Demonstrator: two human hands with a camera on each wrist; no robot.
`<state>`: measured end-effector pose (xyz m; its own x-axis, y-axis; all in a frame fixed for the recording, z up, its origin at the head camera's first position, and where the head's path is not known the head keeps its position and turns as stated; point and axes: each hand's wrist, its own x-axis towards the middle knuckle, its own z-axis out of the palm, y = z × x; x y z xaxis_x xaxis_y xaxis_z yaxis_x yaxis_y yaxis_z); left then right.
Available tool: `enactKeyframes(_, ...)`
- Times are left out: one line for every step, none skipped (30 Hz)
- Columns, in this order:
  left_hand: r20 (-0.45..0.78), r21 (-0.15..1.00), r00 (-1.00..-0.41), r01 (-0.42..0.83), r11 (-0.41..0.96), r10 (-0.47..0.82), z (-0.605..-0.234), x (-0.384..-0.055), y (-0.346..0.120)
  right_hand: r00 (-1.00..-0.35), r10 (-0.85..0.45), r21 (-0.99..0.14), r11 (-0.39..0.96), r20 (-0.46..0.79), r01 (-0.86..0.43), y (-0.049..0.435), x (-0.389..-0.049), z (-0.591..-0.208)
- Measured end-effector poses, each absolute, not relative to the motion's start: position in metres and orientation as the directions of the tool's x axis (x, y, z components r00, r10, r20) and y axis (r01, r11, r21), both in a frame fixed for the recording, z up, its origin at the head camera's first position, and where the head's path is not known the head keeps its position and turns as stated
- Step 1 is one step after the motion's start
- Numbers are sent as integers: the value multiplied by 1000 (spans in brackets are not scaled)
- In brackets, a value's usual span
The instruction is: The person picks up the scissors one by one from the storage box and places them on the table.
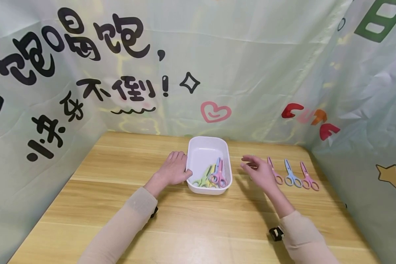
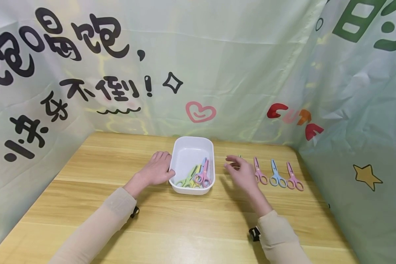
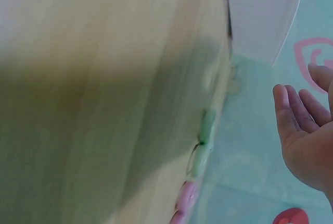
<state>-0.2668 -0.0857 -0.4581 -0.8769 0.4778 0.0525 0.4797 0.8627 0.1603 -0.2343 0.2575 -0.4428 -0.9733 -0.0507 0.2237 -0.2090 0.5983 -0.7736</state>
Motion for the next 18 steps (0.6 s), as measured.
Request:
enactKeyframes(52, 159, -877, 479, 863, 477, -458, -267, -86, -974, -52, -778, 594, 219, -207, 254, -234, -442)
enactKeyframes(53, 158, -878, 478, 864, 476, -459, -267, -86, -975, -56, -782, 587, 217, -208, 251, -234, -440)
enactKeyframes(55, 157, -878, 478, 864, 476, -459, -267, -86, -974, -59, -787, 579, 219, -212, 248, -235, -439)
enactKeyframes(57, 156, -878, 479, 864, 476, -460, -268, -86, -974, -64, -790, 574, 219, -216, 245, -235, -437)
enactKeyframes(59, 154, -878, 478, 865, 475, -460, -268, -86, -973, -69, -790, 573, 221, -219, 241, -235, -435)
enactKeyframes(61, 154, -878, 479, 864, 475, -460, -268, -86, -972, -74, -792, 567, 224, -226, 238, -235, -434)
enactKeyframes(62, 153, -878, 479, 864, 475, -460, -268, -85, -970, -78, -794, 562, 228, -232, 234, -236, -432)
enactKeyframes(64, 154, -877, 479, 864, 475, -461, -269, -85, -969, -84, -791, 564, 231, -238, 231, -236, -431)
enactKeyframes(64, 155, -877, 480, 864, 476, -461, -269, -86, -968, -89, -790, 564, 234, -242, 228, -237, -430)
enactKeyframes(63, 153, -877, 480, 864, 476, -461, -269, -86, -967, -95, -790, 561, 235, -247, 224, -238, -429)
enactKeyframes(63, 153, -877, 480, 864, 476, -461, -269, -86, -966, -102, -788, 561, 237, -252, 221, -239, -428)
enactKeyframes(62, 152, -877, 480, 864, 477, -460, -269, -86, -965, -111, -787, 560, 238, -258, 219, -239, -427)
enactKeyframes(61, 149, -877, 480, 864, 477, -460, -269, -86, -964, -121, -785, 561, 236, -263, 216, -240, -427)
enactKeyframes(60, 148, -877, 481, 864, 477, -460, -269, -86, -963, -135, -780, 564, 235, -270, 213, -240, -426)
enactKeyframes(61, 146, -876, 482, 864, 478, -460, -269, -86, -961, -147, -779, 564, 234, -276, 211, -241, -425)
enactKeyframes(61, 144, -876, 482, 864, 478, -460, -269, -86, -960, -159, -778, 563, 231, -281, 208, -241, -425)
enactKeyframes(61, 143, -876, 482, 864, 479, -460, -268, -86, -958, -173, -775, 563, 228, -287, 206, -241, -425)
enactKeyframes(62, 142, -875, 483, 864, 479, -460, -268, -86, -956, -187, -772, 563, 227, -293, 203, -242, -424)
